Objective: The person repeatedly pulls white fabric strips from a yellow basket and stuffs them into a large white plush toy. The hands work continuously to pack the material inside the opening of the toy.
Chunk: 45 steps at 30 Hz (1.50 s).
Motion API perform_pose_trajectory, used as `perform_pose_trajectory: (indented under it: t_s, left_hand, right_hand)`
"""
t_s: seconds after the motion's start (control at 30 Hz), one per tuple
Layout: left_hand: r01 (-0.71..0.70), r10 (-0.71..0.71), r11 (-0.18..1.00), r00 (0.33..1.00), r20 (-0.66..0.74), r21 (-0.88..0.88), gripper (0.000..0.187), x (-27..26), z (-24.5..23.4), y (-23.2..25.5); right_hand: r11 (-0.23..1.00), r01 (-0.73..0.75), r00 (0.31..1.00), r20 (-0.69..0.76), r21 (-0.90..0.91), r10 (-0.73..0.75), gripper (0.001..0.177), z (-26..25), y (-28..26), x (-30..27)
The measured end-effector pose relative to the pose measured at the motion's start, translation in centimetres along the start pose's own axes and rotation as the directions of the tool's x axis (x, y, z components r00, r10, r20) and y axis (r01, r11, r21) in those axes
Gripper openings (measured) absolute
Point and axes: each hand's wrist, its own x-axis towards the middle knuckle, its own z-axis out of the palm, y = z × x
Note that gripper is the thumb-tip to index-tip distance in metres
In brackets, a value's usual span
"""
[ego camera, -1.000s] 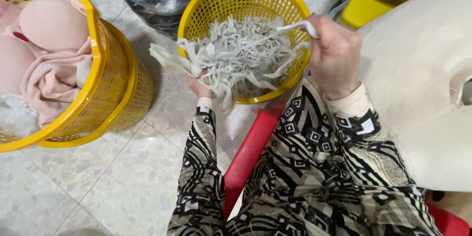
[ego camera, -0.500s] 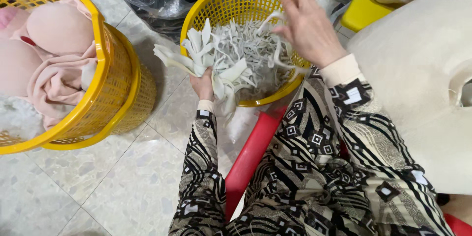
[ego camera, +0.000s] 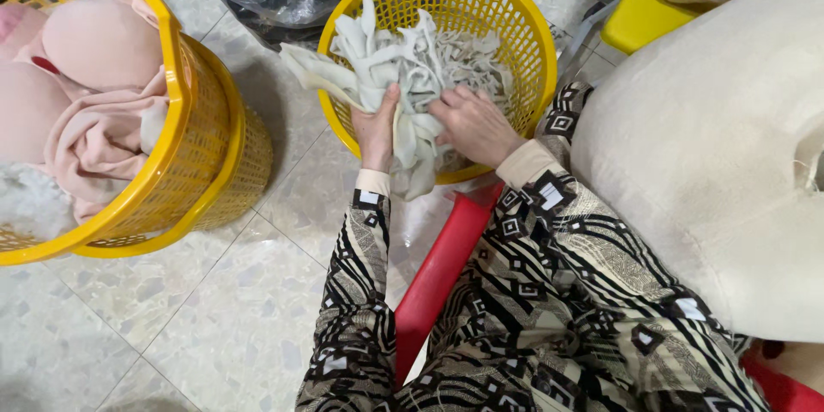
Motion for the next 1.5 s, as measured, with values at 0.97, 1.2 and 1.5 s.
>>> perform_pose_trajectory:
  t_s: [0.97,1.2,1.5]
  left_hand:
    - [0.204,-0.204,0.975,0.979,0.010,-0.090,0.091,0.3,2.1,-1.6]
    - [0.347,-0.284,0.846,0.936,0.209,-0.405,0.078,0.3,1.8,-0.7]
    - [0.142,-0.142,0.990,0.987,0.075,0.003,0.076,0.7,1.1,-2.5]
  right_hand:
    - [0.959,-0.259,0.954,-0.126,0.116,0.273,0.069,0.7,-2.5,1.0]
    - [0.749,-0.430,0.830,-0.105,0.505,0.547,0.020,3.3,0.9,0.6]
    - [0.644,-0.189,0.835,-0.224,0.742,0.503,0.013,1.8,2.8,1.4]
